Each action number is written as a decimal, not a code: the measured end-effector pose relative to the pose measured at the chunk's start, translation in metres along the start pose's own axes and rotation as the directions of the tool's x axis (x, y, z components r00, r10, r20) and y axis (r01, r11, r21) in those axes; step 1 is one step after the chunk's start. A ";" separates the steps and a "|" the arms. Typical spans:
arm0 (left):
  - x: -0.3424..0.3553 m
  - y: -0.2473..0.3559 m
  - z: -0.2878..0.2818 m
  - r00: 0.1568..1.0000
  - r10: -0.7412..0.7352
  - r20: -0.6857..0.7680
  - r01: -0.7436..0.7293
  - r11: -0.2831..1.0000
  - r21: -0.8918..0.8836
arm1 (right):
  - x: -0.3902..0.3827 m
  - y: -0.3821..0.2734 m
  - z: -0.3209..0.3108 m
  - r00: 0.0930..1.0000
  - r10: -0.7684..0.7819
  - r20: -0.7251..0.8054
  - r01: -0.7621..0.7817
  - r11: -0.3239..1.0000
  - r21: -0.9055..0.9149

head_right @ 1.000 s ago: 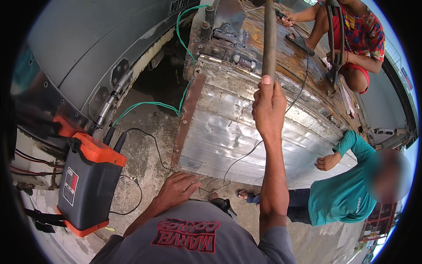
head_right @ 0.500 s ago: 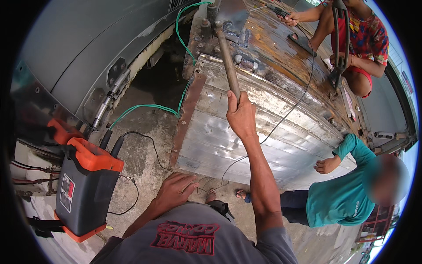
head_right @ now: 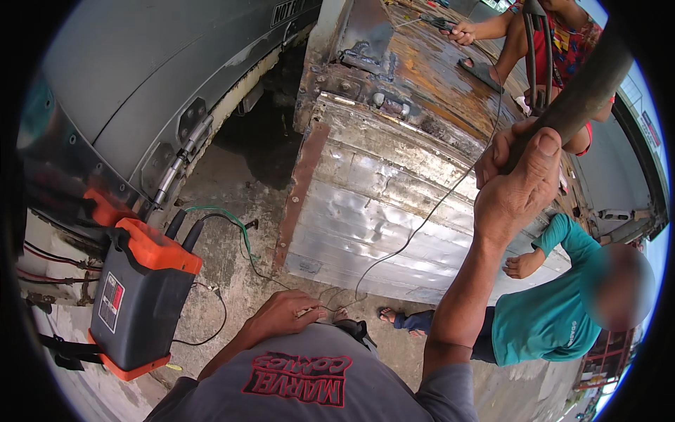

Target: The person uses a welding torch to join metal pieces on a large, rusty metal structure. They repeatedly weld seams and then use a hammer to chip away slag from the welds. Two other people are present nearby, observing the work.

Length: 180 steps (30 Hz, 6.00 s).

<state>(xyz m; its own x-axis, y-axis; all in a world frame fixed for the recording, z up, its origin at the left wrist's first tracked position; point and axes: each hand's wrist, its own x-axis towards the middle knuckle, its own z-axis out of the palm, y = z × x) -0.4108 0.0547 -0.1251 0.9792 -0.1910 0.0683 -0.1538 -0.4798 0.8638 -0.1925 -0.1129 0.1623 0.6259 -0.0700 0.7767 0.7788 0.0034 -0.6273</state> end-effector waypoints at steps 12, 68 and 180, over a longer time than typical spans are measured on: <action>-0.005 0.002 0.012 0.996 -0.049 -0.077 0.047 0.999 -0.021 | -0.066 0.184 0.042 0.782 0.528 0.331 -0.141 0.667 -0.731; -0.036 -0.046 0.050 0.981 -0.196 -0.004 0.196 0.980 -0.018 | 0.082 0.001 0.028 0.954 -0.299 0.010 0.211 0.696 0.686; 0.067 0.061 0.062 0.943 0.294 0.155 -0.326 0.909 0.261 | -0.092 0.128 0.070 0.550 0.751 0.366 -0.827 0.551 0.113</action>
<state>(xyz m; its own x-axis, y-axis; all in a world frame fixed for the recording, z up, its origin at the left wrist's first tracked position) -0.3626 -0.0404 -0.0985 0.8578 -0.4540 0.2407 -0.4935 -0.5973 0.6322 -0.1473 -0.0359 0.0148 0.9441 0.3290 -0.0229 -0.0840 0.1728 -0.9814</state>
